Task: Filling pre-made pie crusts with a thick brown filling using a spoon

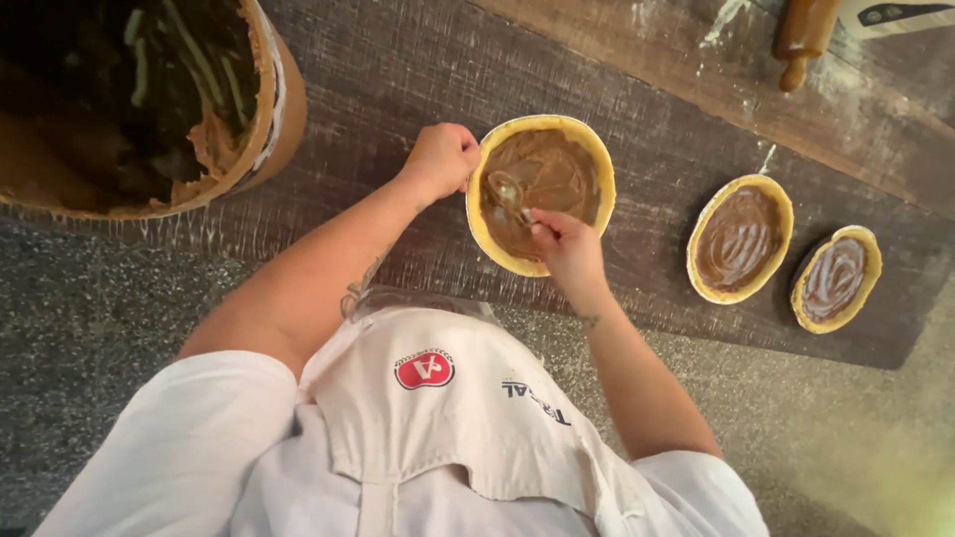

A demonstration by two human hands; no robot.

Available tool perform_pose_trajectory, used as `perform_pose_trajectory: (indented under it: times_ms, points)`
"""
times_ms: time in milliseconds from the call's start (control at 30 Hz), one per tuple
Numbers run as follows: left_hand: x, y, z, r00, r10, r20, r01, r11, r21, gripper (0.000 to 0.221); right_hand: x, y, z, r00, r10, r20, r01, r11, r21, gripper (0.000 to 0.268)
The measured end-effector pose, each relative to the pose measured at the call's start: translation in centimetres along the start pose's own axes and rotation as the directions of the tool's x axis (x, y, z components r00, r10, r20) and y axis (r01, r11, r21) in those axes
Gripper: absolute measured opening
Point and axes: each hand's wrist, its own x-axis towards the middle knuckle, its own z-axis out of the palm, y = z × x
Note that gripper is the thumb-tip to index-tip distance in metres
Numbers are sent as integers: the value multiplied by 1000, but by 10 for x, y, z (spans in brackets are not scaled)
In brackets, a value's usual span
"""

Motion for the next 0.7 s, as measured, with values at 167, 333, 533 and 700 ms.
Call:
perform_pose_trajectory:
  times_ms: [167, 333, 533, 700]
  points:
    - [-2, -1, -1, 1000, 21, -17, -21, 1000, 13, 26, 21, -8, -24, 896, -434, -94, 302, 750, -588, 32]
    - [-1, -2, 2, 998, 23, -61, -24, 1000, -14, 28, 37, 22, -23, 891, -307, -334, 104, 855, -508, 23]
    - [0, -4, 3, 997, 0, -72, -5, 998, -61, 29, 32, -55, -3, 874, 469, -126, -349, 786, 510, 32]
    - [4, -8, 4, 996, 9, -86, -16, 996, -82, 27, 18, -54, -1, 957, 278, 85, -288, 869, 403, 27]
